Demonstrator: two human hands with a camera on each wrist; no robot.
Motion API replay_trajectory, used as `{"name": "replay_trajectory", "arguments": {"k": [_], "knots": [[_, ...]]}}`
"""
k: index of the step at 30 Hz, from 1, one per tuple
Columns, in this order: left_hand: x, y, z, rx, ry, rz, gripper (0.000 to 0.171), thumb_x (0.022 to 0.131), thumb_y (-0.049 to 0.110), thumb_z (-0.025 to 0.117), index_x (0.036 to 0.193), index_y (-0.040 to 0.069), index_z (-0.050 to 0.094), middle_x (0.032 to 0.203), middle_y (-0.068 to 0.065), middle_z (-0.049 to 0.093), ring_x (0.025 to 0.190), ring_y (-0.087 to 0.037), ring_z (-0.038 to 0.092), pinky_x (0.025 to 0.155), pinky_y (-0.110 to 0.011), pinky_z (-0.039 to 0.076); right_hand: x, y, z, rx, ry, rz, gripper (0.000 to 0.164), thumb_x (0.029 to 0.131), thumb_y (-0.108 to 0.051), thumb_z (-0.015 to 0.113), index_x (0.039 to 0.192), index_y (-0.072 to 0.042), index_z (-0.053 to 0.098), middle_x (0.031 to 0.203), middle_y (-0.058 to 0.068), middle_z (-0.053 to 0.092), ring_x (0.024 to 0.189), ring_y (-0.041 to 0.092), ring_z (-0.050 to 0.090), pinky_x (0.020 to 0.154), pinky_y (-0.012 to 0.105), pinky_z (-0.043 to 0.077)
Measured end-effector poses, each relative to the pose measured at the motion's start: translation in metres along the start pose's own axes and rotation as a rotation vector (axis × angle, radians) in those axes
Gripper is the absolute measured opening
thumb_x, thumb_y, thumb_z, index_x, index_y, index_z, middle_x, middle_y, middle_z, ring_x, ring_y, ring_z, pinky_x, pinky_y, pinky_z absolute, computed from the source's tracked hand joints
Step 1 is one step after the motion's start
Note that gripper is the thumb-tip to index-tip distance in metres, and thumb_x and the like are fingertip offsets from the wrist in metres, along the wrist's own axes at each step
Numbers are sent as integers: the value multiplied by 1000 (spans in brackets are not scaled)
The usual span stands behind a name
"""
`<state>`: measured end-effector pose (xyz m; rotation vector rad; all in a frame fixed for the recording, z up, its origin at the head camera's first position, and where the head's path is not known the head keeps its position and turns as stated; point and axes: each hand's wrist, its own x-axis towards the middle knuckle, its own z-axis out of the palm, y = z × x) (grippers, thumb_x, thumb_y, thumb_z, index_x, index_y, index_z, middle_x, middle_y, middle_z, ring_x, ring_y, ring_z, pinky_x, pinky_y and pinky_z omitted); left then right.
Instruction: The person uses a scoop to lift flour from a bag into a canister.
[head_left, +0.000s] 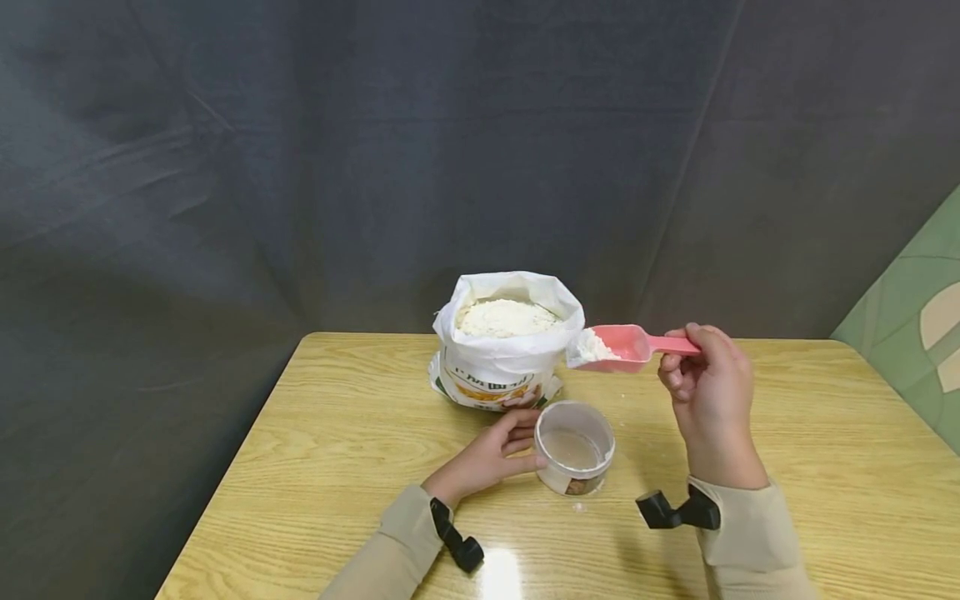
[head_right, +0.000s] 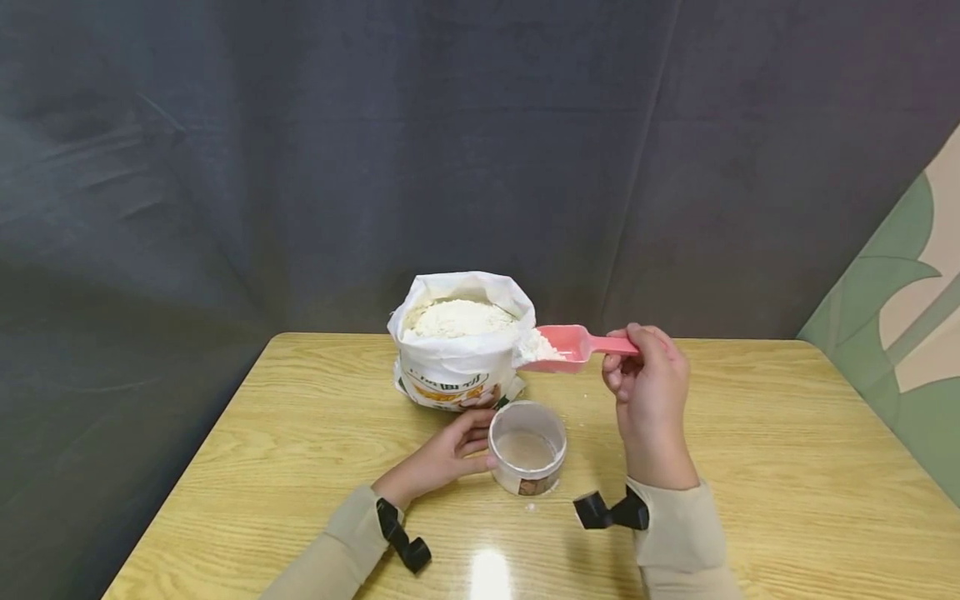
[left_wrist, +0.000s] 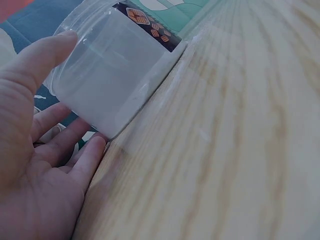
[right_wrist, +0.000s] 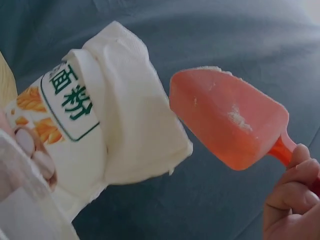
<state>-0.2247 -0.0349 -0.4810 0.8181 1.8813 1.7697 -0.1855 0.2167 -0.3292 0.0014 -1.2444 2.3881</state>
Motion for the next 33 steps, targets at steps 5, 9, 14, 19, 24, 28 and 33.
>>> {"name": "replay_trajectory", "arguments": {"k": [5, 9, 14, 19, 24, 28, 33], "knots": [[0, 0, -1, -1, 1, -6, 66, 96, 7, 70, 153, 3, 36, 156, -14, 40, 139, -30, 46, 115, -30, 41, 4, 3, -11, 6, -31, 35, 43, 108, -10, 44, 72, -1, 66, 57, 4, 61, 41, 10, 47, 39, 16, 38], [0, 1, -1, -3, 1, -13, 65, 97, 6, 69, 153, 2, 36, 156, -16, 39, 140, -32, 45, 115, -30, 40, 10, 7, -18, -7, -57, 72, 47, 109, -9, 40, 70, -2, 65, 54, 4, 60, 39, 9, 46, 38, 17, 36], [0, 1, 0, -3, 5, -11, 65, 97, 6, 69, 152, 1, 36, 156, -16, 39, 140, -32, 45, 116, -32, 40, 16, 14, -26, -65, -57, 106, 52, 109, -8, 35, 67, -2, 65, 49, 2, 55, 35, 9, 39, 37, 21, 27], [0, 2, 0, -4, -1, -11, 64, 97, 6, 69, 152, 1, 36, 156, -16, 38, 140, -33, 44, 116, -32, 40, 18, 22, -30, -188, -85, 121, 53, 109, -10, 35, 68, -5, 68, 50, 0, 55, 36, 8, 41, 35, 18, 34], [0, 2, 0, 11, -5, -2, 64, 97, 7, 68, 152, 1, 36, 157, -17, 38, 140, -33, 44, 116, -33, 40, 20, 27, -31, -266, -113, 116, 52, 108, -7, 35, 67, -8, 67, 50, -1, 55, 36, 7, 43, 35, 15, 36], [-1, 3, 0, 20, 0, -12, 64, 98, 8, 68, 153, 2, 36, 156, -16, 38, 140, -33, 45, 116, -32, 40, 20, 30, -30, -317, -100, 111, 50, 106, -6, 38, 66, -9, 67, 49, -1, 54, 36, 6, 42, 34, 15, 35], [-1, 4, 0, 20, 5, -23, 64, 98, 7, 68, 153, 1, 36, 157, -16, 38, 139, -32, 45, 116, -31, 40, 19, 32, -27, -432, -99, 94, 47, 104, -4, 42, 64, -10, 67, 48, -2, 52, 37, 5, 41, 34, 15, 33]]}}
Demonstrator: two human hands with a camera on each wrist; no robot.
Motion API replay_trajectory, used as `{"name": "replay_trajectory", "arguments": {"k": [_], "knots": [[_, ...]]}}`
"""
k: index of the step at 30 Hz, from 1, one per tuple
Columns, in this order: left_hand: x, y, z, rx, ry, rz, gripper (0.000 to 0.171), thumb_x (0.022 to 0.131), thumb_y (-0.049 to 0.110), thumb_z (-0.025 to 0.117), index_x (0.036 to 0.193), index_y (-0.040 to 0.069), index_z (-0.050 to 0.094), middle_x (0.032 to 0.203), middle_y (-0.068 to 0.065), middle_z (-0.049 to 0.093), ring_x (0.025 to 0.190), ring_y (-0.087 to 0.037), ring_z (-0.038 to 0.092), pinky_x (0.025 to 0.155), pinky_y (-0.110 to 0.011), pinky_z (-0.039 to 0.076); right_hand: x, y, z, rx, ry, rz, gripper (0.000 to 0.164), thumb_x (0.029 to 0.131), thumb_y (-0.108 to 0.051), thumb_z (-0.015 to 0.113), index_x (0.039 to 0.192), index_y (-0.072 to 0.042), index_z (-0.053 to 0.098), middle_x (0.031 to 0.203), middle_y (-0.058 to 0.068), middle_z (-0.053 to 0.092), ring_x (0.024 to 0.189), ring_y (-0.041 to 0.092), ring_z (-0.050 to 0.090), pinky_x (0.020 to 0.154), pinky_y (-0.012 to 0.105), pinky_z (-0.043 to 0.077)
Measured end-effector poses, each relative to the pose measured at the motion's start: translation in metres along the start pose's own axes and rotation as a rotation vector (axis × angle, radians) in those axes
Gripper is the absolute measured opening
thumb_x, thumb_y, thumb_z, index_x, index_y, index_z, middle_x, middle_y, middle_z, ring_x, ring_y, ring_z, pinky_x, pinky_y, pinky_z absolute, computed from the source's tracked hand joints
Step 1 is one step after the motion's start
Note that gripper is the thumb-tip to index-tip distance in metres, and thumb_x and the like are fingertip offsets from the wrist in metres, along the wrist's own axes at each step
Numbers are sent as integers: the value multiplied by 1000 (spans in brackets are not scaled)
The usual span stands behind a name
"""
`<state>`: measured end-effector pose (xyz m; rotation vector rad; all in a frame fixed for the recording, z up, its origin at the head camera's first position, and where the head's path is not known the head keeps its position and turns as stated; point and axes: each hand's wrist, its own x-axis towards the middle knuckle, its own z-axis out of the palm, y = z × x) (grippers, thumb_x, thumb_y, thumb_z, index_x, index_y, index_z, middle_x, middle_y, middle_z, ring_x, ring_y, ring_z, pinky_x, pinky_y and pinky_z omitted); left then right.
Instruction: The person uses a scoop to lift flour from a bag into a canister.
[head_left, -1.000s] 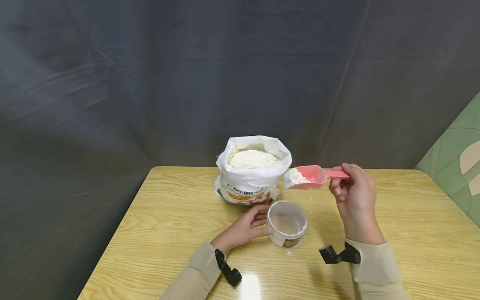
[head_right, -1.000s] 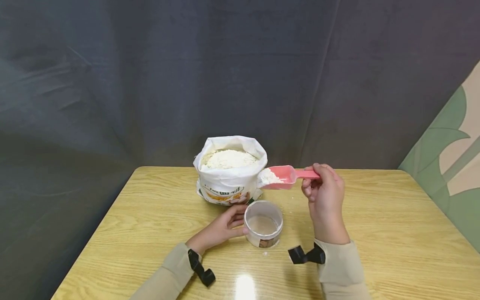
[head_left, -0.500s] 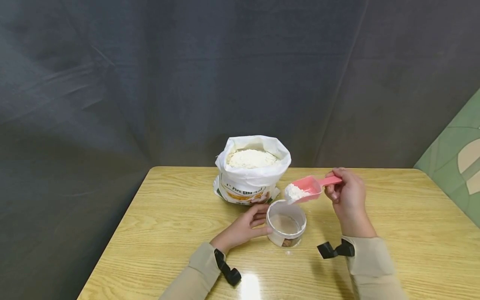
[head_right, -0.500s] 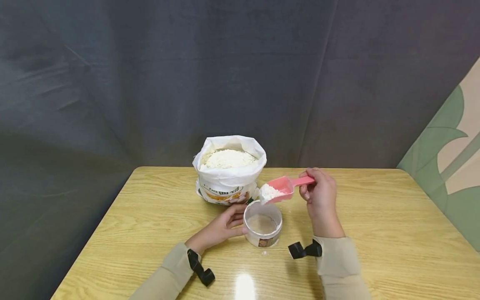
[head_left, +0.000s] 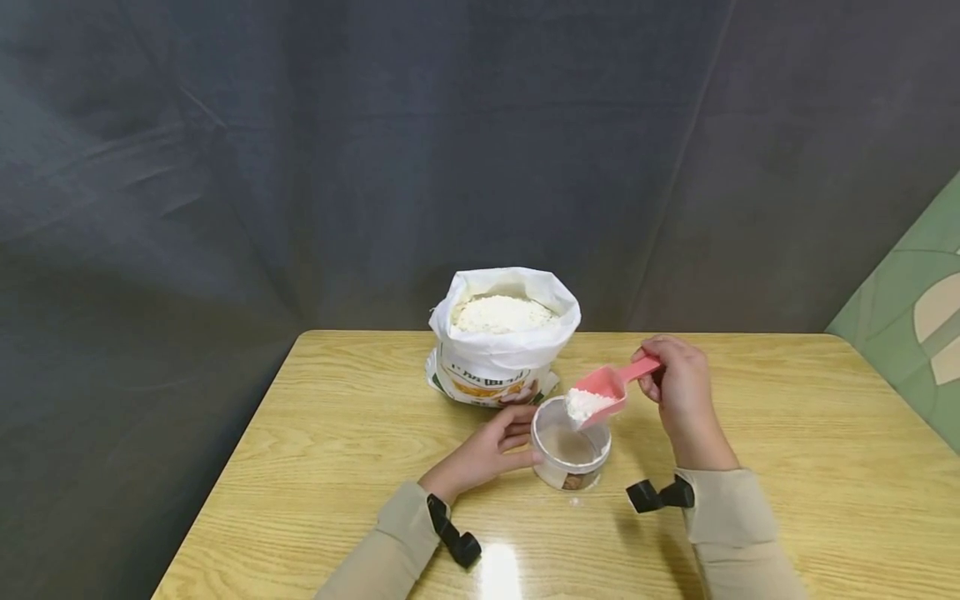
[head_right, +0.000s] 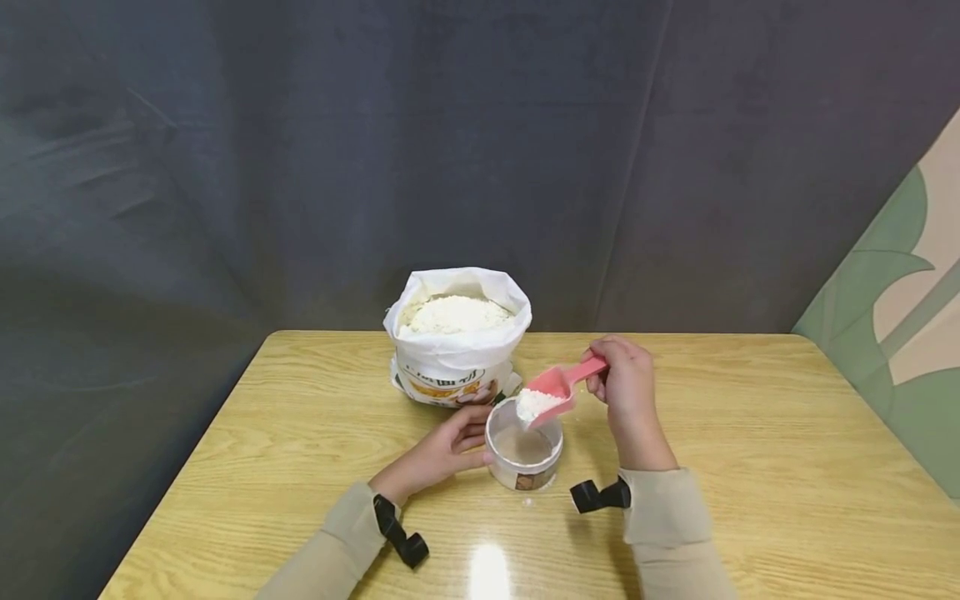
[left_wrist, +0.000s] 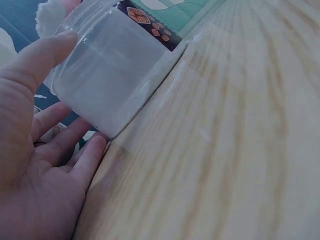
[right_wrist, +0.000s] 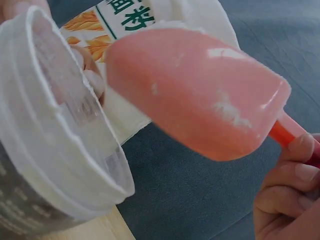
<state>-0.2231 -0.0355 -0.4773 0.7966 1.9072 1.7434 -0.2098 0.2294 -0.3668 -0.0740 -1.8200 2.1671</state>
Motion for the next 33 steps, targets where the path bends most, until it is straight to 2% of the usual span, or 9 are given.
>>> {"name": "replay_trajectory", "arguments": {"k": [5, 12, 15, 23, 33], "knots": [[1, 1, 0, 0, 7, -1, 65, 97, 7, 69, 153, 1, 36, 157, -16, 38, 139, -31, 45, 116, -32, 40, -1, -2, 6, -128, -21, -3, 42, 101, -4, 45, 65, -7, 65, 48, -2, 52, 38, 5, 43, 35, 15, 32], [2, 1, 0, -7, 5, 6, 65, 97, 8, 69, 153, 0, 35, 156, -17, 38, 139, -31, 46, 116, -32, 41, -6, -5, 12, -261, -56, -26, 32, 101, -4, 47, 78, 13, 60, 51, -1, 53, 41, 6, 45, 36, 16, 33], [1, 2, 1, -10, 8, 3, 65, 97, 7, 69, 152, 0, 36, 156, -17, 38, 139, -32, 46, 116, -32, 41, -9, -6, 15, -288, -72, -59, 30, 100, -3, 48, 81, 17, 58, 50, -2, 51, 41, 6, 44, 36, 17, 33], [-1, 1, 1, -18, 8, -2, 65, 97, 6, 69, 152, -1, 35, 156, -18, 38, 139, -33, 45, 117, -34, 40, -12, -8, 14, -404, -105, -148, 32, 101, -8, 49, 78, 11, 60, 52, -3, 51, 44, 5, 44, 38, 19, 37], [-1, 2, 1, -13, 7, 3, 64, 97, 7, 69, 152, 0, 36, 155, -18, 40, 139, -32, 45, 117, -33, 40, -11, -8, 12, -410, -120, -153, 31, 101, -8, 50, 78, 11, 60, 52, -3, 51, 44, 5, 45, 38, 20, 38]]}}
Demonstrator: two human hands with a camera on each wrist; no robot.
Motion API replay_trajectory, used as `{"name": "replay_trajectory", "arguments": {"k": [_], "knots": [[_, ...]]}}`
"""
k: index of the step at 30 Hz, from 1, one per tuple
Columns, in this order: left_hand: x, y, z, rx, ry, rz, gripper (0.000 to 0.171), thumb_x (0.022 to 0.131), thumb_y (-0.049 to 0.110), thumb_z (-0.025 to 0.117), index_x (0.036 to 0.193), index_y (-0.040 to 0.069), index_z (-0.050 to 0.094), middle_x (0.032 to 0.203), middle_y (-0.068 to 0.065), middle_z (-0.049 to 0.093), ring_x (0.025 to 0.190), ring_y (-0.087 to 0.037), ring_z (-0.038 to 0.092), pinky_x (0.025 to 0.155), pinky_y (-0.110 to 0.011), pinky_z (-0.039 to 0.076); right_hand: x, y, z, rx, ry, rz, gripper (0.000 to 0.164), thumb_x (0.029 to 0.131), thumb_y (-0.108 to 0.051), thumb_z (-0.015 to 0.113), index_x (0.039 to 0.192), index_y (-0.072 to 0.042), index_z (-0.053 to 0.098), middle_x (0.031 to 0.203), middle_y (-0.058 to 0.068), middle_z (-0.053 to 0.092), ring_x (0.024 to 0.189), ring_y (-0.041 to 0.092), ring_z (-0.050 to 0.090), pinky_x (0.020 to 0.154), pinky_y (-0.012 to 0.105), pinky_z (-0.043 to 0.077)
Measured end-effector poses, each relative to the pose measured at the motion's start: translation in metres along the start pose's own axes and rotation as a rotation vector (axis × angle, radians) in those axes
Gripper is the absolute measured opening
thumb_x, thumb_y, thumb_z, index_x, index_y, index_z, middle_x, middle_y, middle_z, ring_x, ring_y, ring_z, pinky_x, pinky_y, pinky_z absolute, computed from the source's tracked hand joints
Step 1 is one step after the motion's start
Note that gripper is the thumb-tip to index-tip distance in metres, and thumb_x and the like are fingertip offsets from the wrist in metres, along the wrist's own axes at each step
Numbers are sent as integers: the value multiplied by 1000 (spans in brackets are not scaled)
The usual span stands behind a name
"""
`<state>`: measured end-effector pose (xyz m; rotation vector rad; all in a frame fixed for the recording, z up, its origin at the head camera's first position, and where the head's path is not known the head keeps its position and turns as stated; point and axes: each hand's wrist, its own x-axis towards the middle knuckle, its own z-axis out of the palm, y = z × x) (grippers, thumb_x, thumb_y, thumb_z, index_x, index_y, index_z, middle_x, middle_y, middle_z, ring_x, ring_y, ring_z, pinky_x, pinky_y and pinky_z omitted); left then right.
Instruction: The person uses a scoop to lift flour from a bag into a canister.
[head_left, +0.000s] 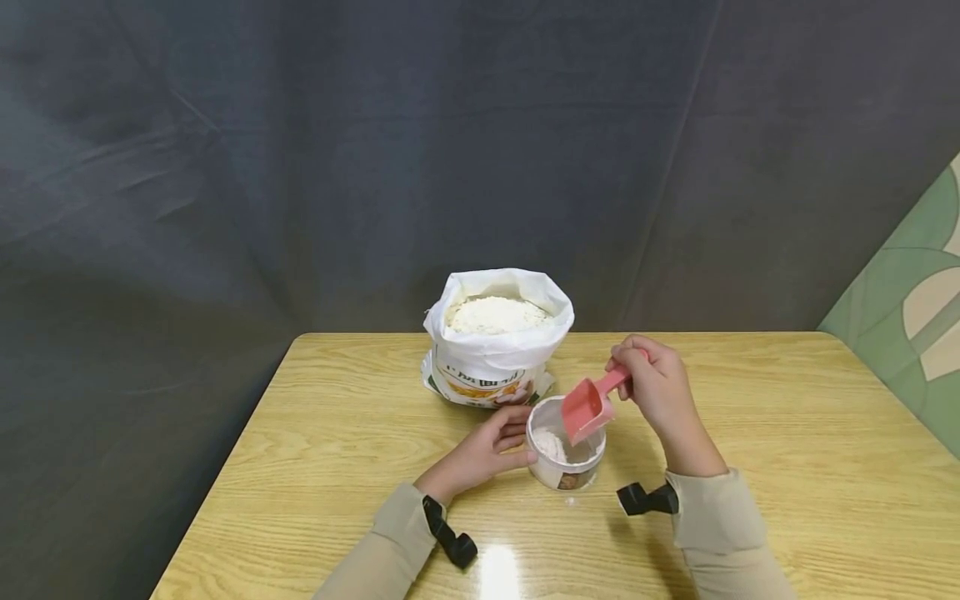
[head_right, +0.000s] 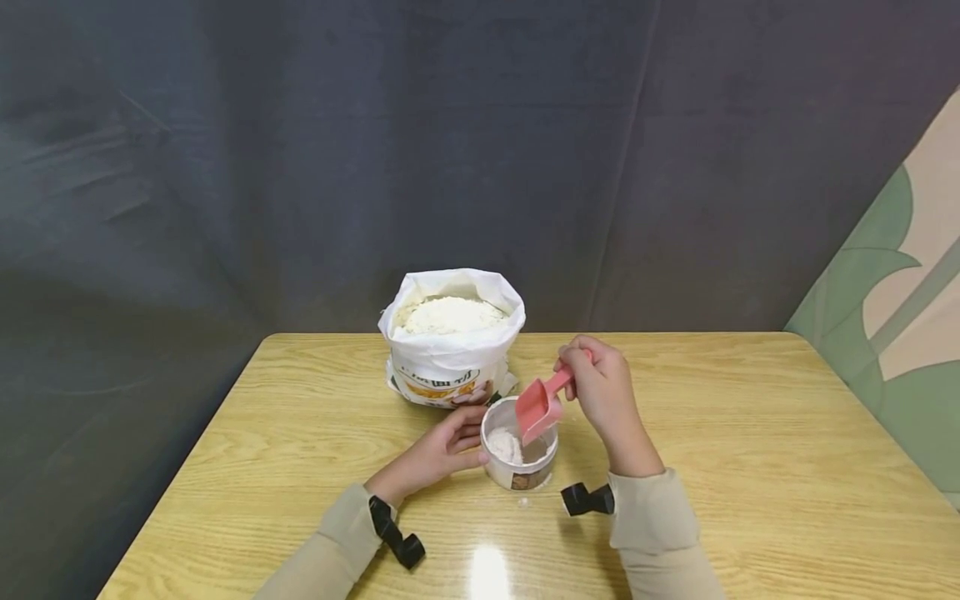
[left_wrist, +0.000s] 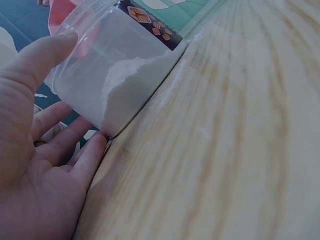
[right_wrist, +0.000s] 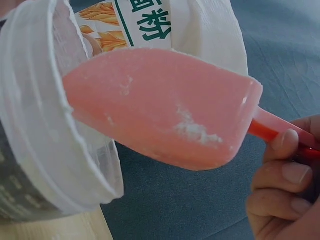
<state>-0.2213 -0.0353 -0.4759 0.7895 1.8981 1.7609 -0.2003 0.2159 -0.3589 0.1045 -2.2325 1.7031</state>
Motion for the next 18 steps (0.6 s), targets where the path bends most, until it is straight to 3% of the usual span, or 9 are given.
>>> {"name": "replay_trajectory", "arguments": {"k": [10, 18], "knots": [[0, 0, 0, 3, 13, -3, 64, 96, 5, 69, 151, -2, 36, 154, -20, 40, 139, -34, 45, 116, -33, 40, 0, -1, -2, -20, -2, 17, 31, 102, -11, 51, 81, 11, 61, 54, -3, 53, 46, 5, 46, 40, 19, 40], [1, -2, 0, 4, 9, 8, 62, 97, 5, 69, 150, -2, 38, 154, -19, 41, 138, -33, 46, 116, -33, 40, -1, -5, -9, 125, 31, 48, 31, 102, -8, 50, 78, 8, 62, 54, -2, 55, 44, 5, 47, 37, 15, 33]]}}
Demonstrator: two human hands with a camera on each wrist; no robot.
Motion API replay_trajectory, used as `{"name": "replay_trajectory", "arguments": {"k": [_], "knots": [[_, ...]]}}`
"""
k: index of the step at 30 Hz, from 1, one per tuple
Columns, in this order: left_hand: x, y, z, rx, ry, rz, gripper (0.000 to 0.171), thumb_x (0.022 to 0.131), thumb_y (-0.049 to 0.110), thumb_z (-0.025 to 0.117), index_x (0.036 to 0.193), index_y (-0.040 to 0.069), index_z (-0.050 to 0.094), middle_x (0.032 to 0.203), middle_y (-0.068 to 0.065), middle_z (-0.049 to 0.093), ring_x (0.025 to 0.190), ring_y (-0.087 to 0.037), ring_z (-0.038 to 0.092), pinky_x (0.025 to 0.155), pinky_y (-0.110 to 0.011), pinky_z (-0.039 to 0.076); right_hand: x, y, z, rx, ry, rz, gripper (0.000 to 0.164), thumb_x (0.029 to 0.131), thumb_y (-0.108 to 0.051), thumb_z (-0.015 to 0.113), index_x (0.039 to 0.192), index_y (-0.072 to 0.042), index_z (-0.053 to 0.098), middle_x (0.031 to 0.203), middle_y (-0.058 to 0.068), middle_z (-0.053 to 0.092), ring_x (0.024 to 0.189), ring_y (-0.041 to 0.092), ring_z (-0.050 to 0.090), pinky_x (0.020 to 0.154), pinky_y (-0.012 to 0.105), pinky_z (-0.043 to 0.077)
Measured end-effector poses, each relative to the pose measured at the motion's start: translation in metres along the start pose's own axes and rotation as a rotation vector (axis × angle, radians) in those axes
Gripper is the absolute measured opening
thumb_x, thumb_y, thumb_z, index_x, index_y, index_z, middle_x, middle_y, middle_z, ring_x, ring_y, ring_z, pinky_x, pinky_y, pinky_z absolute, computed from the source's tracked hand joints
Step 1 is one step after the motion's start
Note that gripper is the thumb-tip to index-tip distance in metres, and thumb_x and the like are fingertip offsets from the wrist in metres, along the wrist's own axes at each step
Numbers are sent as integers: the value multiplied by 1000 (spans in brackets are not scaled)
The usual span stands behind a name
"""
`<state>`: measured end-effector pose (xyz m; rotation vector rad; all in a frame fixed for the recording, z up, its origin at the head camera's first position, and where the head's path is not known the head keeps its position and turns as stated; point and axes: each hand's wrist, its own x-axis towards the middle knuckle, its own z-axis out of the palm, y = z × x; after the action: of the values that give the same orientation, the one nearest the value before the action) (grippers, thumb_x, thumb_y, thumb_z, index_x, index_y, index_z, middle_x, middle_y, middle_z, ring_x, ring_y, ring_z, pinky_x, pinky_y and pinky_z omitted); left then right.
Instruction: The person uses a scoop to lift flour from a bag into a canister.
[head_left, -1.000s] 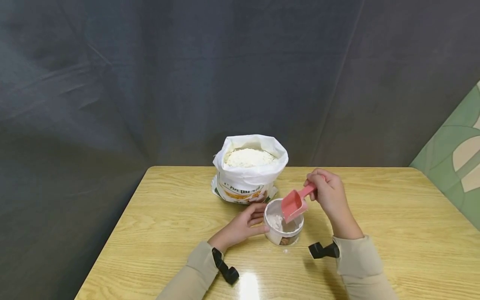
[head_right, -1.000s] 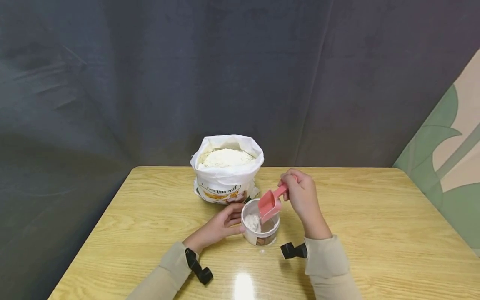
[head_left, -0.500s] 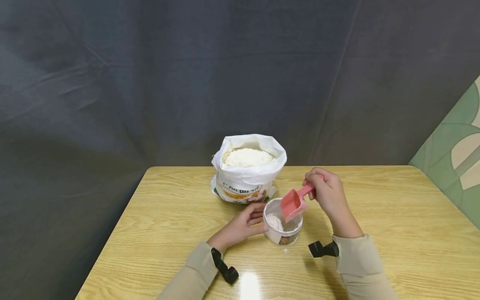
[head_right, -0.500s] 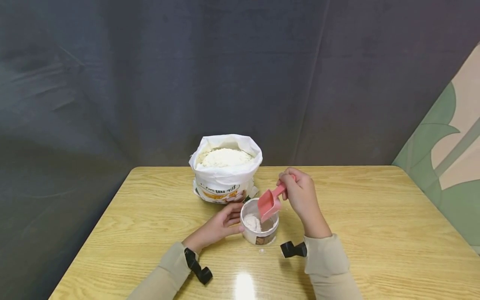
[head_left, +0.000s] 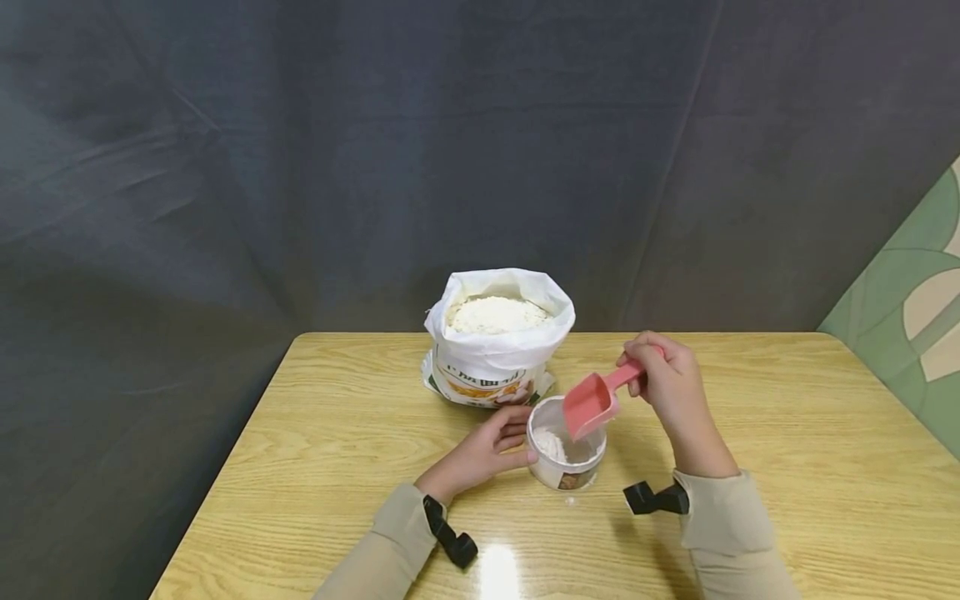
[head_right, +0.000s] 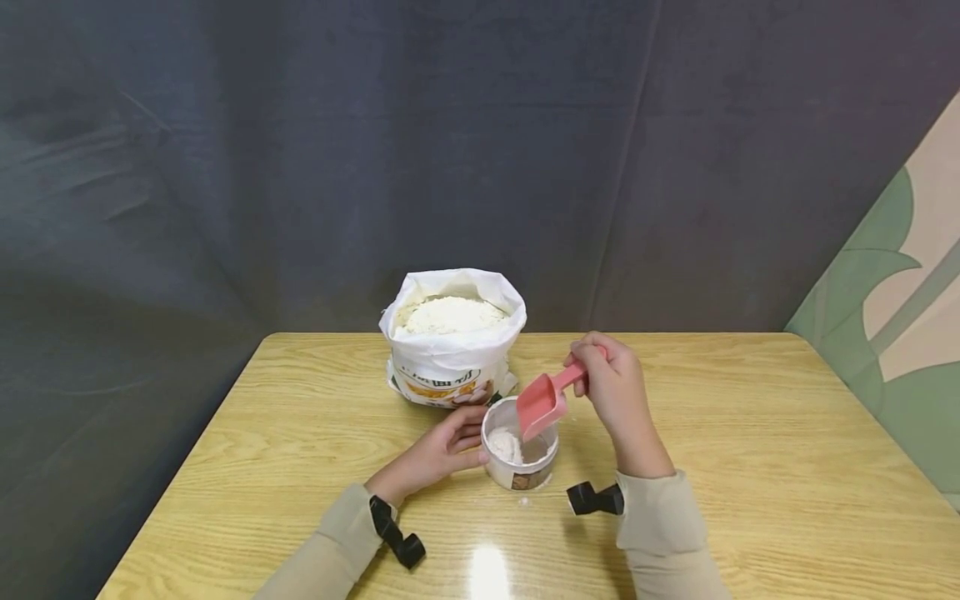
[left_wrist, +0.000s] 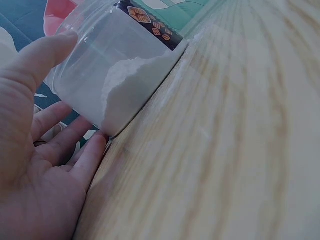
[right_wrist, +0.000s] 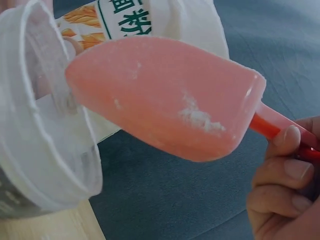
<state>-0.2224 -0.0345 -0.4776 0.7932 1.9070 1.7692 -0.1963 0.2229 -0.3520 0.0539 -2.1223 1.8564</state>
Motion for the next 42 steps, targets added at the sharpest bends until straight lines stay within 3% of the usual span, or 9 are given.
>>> {"name": "replay_trajectory", "arguments": {"k": [8, 19, 29, 33, 42], "knots": [[-2, 2, 1, -17, -1, -15, 63, 97, 5, 68, 151, -1, 37, 155, -18, 40, 139, -33, 45, 117, -34, 40, -3, -6, -3, 153, 105, -14, 37, 103, -7, 48, 71, -5, 66, 52, 1, 54, 42, 8, 44, 36, 18, 32], [-1, 2, 0, -12, -7, -10, 63, 97, 6, 69, 151, -1, 37, 155, -18, 39, 139, -33, 45, 116, -34, 40, -8, -20, -2, 418, 157, -73, 43, 105, -3, 44, 68, -2, 65, 51, 3, 54, 37, 9, 39, 35, 16, 32], [0, 1, 0, -13, 0, -6, 63, 97, 6, 69, 151, -1, 37, 155, -18, 40, 139, -32, 46, 115, -31, 41, 6, -48, 5, 540, 276, -163, 40, 103, -3, 44, 67, 4, 61, 53, 8, 56, 37, 13, 39, 34, 15, 34], [-1, 1, 0, -12, 0, -8, 64, 97, 6, 69, 151, -1, 37, 154, -17, 41, 138, -31, 47, 115, -30, 41, 16, -60, 10, 524, 293, -194, 37, 102, -2, 45, 68, 5, 59, 56, 8, 58, 37, 12, 40, 34, 15, 34], [-1, -1, -1, -9, 4, -19, 63, 97, 7, 69, 151, 0, 38, 154, -16, 41, 138, -30, 47, 114, -30, 42, 31, -69, 27, 326, 288, -266, 32, 102, -6, 49, 74, 1, 62, 63, 6, 64, 41, 10, 48, 39, 14, 40]]}}
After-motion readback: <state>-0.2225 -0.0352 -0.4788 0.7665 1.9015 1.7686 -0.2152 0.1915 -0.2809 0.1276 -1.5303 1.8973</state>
